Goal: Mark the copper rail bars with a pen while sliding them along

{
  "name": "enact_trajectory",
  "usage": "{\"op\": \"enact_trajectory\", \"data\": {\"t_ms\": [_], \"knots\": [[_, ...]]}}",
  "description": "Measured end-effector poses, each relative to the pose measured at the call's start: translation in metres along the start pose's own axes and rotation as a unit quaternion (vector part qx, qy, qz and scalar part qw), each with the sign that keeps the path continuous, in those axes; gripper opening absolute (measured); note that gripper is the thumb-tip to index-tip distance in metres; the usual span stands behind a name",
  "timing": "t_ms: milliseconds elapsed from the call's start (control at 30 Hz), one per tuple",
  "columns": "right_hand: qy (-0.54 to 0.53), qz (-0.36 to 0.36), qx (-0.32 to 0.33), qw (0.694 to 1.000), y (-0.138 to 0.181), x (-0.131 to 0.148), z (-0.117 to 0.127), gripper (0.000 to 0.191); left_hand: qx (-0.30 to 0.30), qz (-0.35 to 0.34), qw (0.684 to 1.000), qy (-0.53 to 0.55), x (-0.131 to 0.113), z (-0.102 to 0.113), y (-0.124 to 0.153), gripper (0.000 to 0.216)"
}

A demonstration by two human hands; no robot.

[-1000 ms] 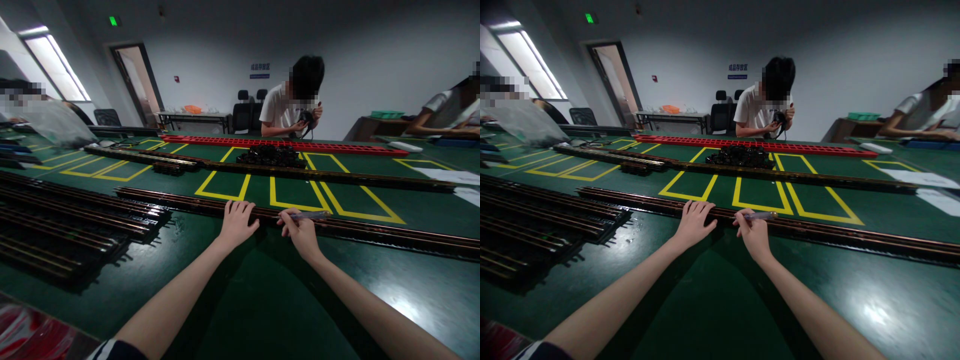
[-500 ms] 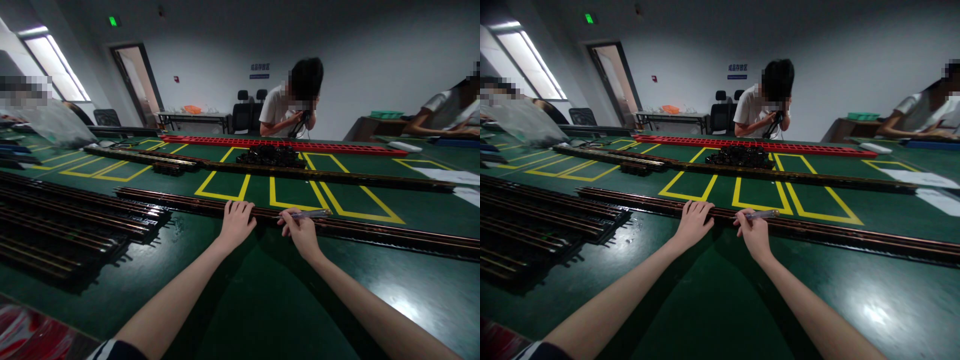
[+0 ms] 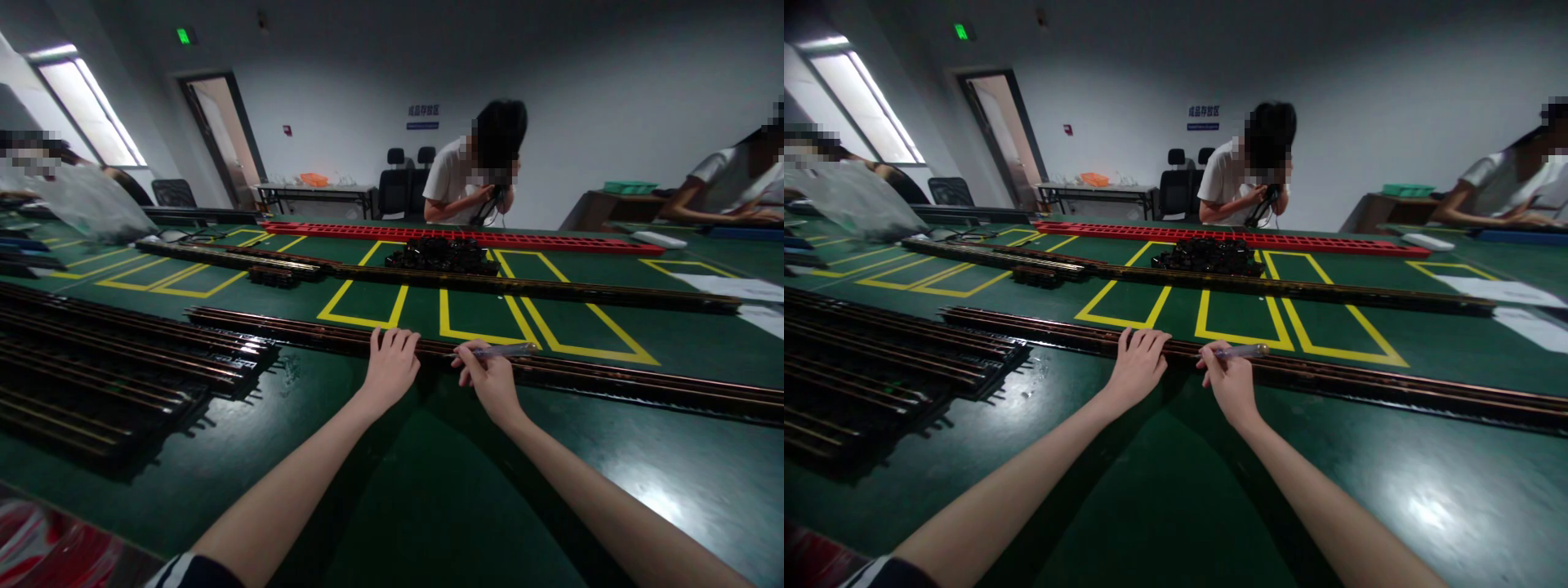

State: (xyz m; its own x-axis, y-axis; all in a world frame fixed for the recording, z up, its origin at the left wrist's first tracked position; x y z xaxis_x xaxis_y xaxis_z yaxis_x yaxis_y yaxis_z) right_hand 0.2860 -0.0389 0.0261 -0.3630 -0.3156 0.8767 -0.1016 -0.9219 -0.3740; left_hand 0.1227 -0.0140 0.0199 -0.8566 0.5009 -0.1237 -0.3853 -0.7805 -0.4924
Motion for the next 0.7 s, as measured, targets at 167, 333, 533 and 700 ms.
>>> {"op": "enact_trajectory", "data": {"t_ms": [167,333,533,700], "knots": [[-0.001,0.000,0.004,1.000,0.0002,-0.0009,0.0002,0.037,0.002,0.000,1.000,-0.006,0.0006,0.0006,0.0003,0.033],[0.001,0.003,0.005,1.000,0.0006,0.0028,0.0013,0.040,0.008,0.006,1.000,-0.002,0.0017,0.0006,-0.0002,0.035],[0.003,0.010,0.002,1.000,0.0000,0.0003,0.0006,0.038,0.006,-0.007,1.000,-0.007,-0.0017,0.0030,-0.0001,0.038],[0.000,0.010,0.004,1.000,-0.0002,-0.0032,-0.0008,0.035,0.000,-0.012,1.000,-0.006,-0.0017,0.0039,0.0000,0.039]]}}
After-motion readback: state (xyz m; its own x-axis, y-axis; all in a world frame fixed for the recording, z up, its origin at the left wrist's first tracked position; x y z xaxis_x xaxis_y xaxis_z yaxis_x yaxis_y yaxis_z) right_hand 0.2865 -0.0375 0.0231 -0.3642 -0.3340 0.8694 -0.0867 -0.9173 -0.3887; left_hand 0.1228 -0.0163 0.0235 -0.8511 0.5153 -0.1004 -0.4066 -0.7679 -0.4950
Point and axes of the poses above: each hand's wrist, its own y-axis away from the middle knuckle, its own z-axis out of the back of the hand, x = y × z, the point moved 4 cm from there along -y, towards the middle knuckle, and after that the axes turned 4 degrees about y, right-handed, at the moved point
